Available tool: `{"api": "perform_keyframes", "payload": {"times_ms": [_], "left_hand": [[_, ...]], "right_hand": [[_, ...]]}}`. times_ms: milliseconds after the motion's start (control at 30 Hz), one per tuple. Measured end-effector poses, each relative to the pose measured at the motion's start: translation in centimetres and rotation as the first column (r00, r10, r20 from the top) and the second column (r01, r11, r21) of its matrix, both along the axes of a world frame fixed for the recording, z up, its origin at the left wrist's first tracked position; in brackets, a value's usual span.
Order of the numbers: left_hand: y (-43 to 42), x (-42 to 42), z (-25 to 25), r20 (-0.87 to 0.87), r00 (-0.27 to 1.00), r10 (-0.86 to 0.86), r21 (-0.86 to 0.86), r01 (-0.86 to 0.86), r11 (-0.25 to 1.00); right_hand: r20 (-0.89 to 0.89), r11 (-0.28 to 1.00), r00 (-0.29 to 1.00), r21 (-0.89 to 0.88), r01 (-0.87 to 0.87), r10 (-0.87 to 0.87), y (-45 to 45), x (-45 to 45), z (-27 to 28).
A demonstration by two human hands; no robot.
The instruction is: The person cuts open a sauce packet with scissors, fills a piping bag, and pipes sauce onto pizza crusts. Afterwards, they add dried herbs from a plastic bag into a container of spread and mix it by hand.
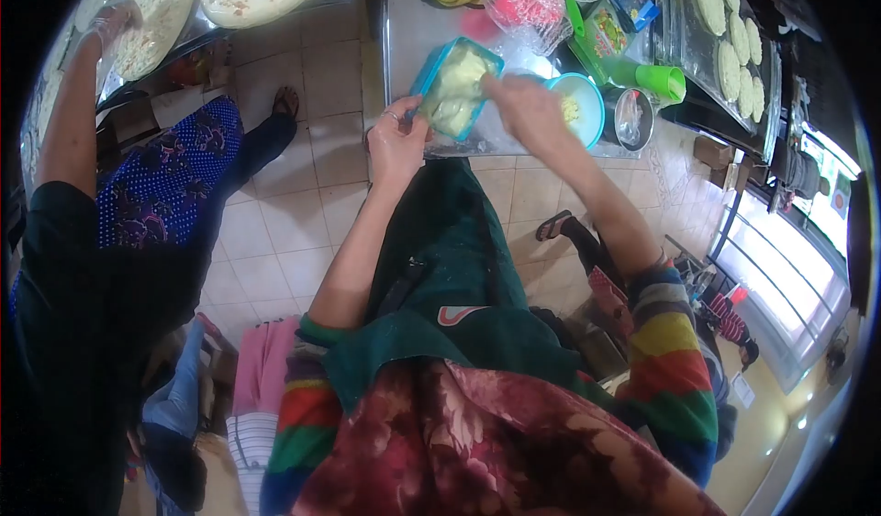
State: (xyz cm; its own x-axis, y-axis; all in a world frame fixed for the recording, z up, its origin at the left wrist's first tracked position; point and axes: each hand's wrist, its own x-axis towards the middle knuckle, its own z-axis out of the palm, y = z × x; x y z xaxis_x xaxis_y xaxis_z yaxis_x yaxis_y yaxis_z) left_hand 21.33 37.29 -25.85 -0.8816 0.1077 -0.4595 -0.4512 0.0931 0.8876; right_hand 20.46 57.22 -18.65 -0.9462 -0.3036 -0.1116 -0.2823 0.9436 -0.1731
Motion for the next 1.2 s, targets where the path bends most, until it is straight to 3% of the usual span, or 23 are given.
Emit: {"api": "perform_keyframes", "payload": {"times_ms": [100,200,300,400,600,667,800,900,1000,1100,1200], "left_hand": [[0.1,0.0,0.1,-0.003,1.0,-0.003,-0.017,0.003,1.0],[0.5,-0.1,0.0,-0.002,1.0,0.001,-0.041,-0.001,0.999],[0.5,0.0,0.5,0.041,0.999,0.022,-0.017,-0.021,1.0],[0.3,-0.1,0.1,0.036,0.999,0.01,-0.001,-0.01,1.0],[0.0,-0.1,0.6,0.02,1.0,-0.004,-0.02,0.004,1.0],[-0.2,-0.1,0.7,0.023,1.0,-0.009,-0.025,0.009,1.0],[-0.9,0.4,1.0,0.04,0.999,0.023,0.017,-0.023,1.0],[-1.1,0.7,0.7,0.022,0.999,0.031,0.046,-0.032,0.998],[-1.5,0.6,1.7,0.047,0.998,0.044,0.053,-0.046,0.998],[-2.1,0.8,2.2,0.062,0.998,0.024,0.034,-0.026,0.999],[-2.2,0.8,2.2,0.071,0.997,0.018,0.007,-0.019,1.0]], "right_hand": [[-0.04,0.998,0.998,0.045,0.054,-0.052,0.8,-1.4,1.2],[0.031,0.993,0.994,0.052,0.105,-0.107,0.5,1.0,-0.1],[0.084,0.989,0.987,-0.044,0.141,-0.137,-1.5,1.8,1.5],[0.057,0.998,0.998,-0.045,0.034,-0.031,-1.5,2.1,1.1],[-0.051,0.982,0.981,-0.012,0.187,-0.188,-0.4,0.4,-0.2],[0.01,0.989,0.99,-0.05,0.139,-0.139,-1.9,2.0,-0.1],[0.031,0.978,0.987,-0.133,0.163,-0.16,-3.4,3.1,3.7],[0.048,0.994,0.997,-0.097,0.059,-0.055,-3.5,3.8,1.5],[-0.029,0.983,0.983,-0.02,0.183,-0.183,-2.3,1.4,0.9],[0.02,0.976,0.976,-0.006,0.218,-0.218,-3.5,2.2,2.1],[0.069,0.995,0.995,-0.077,0.071,-0.066,-5.4,4.4,3.0]]}}
